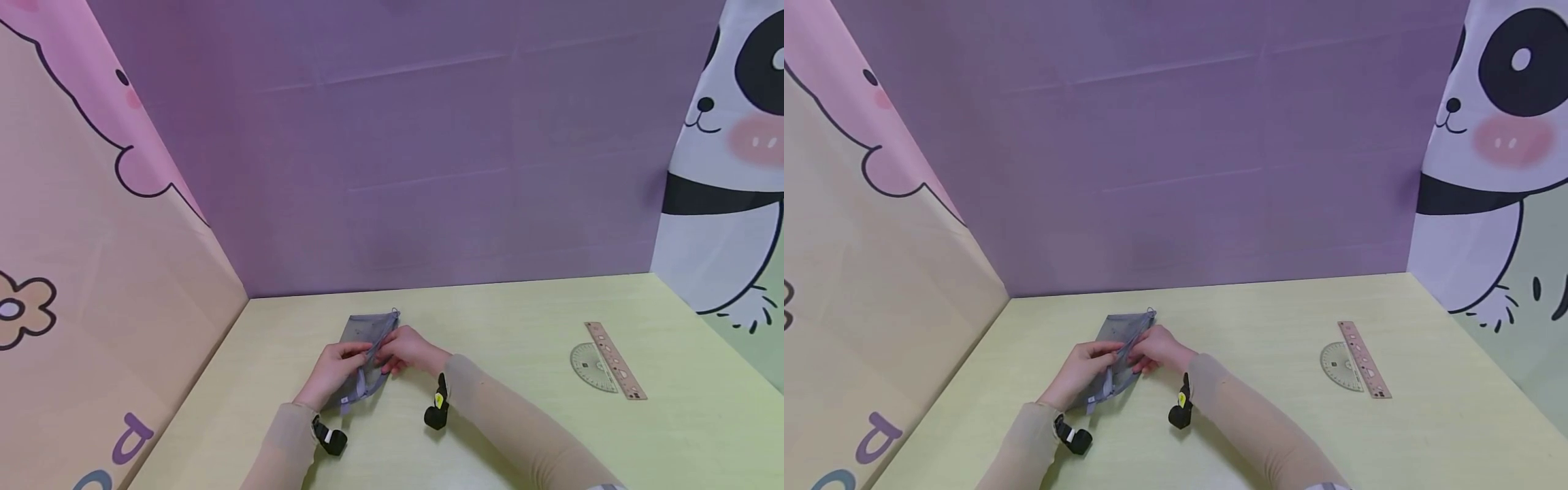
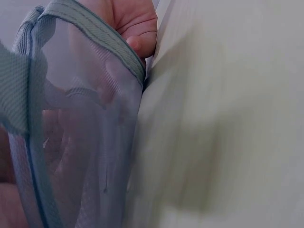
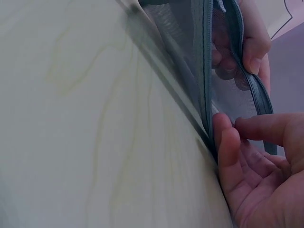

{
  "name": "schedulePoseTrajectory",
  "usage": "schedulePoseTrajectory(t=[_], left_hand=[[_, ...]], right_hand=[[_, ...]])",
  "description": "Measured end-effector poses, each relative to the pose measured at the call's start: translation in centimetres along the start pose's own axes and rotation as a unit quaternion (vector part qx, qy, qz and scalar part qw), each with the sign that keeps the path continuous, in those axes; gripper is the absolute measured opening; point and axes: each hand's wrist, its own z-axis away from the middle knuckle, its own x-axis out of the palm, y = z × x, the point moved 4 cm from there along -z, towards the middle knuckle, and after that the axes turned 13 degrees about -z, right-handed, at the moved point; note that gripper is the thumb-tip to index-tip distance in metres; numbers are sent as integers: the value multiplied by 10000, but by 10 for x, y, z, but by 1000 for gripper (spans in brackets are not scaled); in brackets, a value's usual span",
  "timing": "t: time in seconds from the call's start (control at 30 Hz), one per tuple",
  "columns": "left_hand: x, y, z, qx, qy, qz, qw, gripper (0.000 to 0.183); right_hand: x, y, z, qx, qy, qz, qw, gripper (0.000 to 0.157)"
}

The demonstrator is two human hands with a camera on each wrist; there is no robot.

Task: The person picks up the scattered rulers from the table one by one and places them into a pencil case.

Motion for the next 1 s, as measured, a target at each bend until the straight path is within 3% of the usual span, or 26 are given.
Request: schedulePoseTrajectory(t=[0.17,0.37,0.5,0.77,1.0], left_hand=[[-5,20,12,57,-5,10,10000,27],[-5,24,15,48,60,24,10000,26],[-4,19,10,67,-32,-33,10000,26],[5,-13,-9,-10,58,19,10000,25],[5,-19,-9,-23,53,45,10000,25]], right_hand=[[1,-1,1,-137,19,255,9996,14],[5,-4,5,-232,156,539,9982,12],[6,-5,7,-249,249,625,9974,12],[3,-1,3,-235,230,697,9970,13],[0,-1,8,-250,145,720,9970,15]])
